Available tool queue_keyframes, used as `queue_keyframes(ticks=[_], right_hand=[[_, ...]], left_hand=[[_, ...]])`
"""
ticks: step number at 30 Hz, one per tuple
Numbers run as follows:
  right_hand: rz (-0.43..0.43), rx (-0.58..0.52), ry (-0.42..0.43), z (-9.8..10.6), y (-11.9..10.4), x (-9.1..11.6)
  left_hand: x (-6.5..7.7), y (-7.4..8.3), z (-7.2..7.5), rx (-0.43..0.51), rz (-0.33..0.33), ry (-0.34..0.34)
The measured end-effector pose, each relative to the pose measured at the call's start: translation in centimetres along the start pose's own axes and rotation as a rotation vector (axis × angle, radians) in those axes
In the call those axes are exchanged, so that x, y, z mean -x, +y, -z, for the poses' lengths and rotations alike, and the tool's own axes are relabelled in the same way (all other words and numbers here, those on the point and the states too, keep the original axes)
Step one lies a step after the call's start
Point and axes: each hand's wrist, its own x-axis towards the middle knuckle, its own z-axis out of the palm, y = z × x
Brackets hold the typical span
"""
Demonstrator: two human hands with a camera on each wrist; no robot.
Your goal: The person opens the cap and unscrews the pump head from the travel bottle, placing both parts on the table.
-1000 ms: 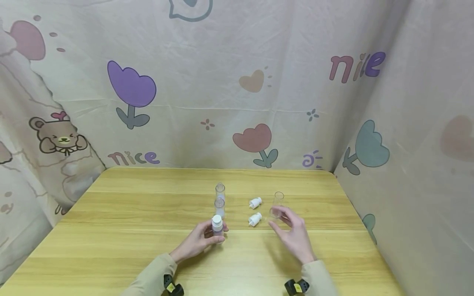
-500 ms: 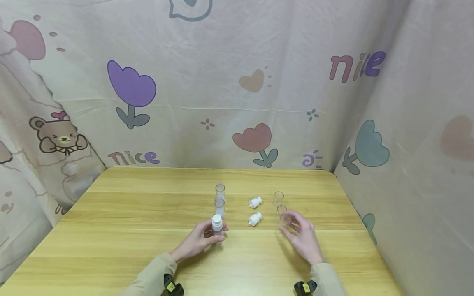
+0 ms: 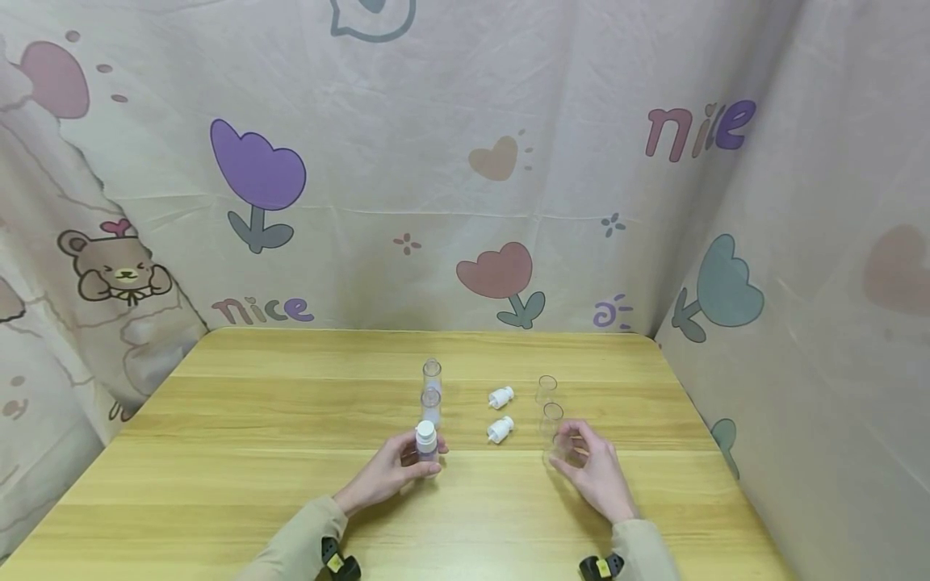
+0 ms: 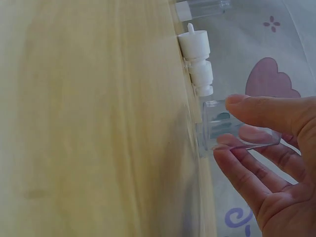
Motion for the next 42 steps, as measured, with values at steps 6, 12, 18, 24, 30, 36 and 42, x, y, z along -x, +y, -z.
queue_keyframes(ticks=[6,12,18,24,30,36,42], right_hand=[[0.004,0.001,-0.007,-0.1,0.2,0.0],[-0.023,0.004,-0.028,-0.2,0.3,0.1],[-0.044,-0.002,-0.043,-0.2,0.3,0.1],[-0.05,0.011,-0.046,-0.2,0.3,0.1],[-0.069,0.027,-0.06,-0.2,0.1,0.1],[-0.084,0.031,-0.071,-0.2,0.2,0.2],[-0.005,0.108,-0.028,-0.3,0.1,0.2]], left_hand=[[-0.3,-1.4,0.1,-0.018,0.0,0.004],[-0.2,-1.4,0.1,-0.016,-0.001,0.002],[-0.3,-1.5,0.1,-0.012,-0.008,-0.001],[-0.2,-1.3,0.0,-0.01,0.001,0.01],[0.1,0.7,0.0,0.009,0.005,0.007],[0.5,1.7,0.1,-0.004,0.003,0.0],[0.5,1.6,0.1,-0.011,-0.009,-0.006]])
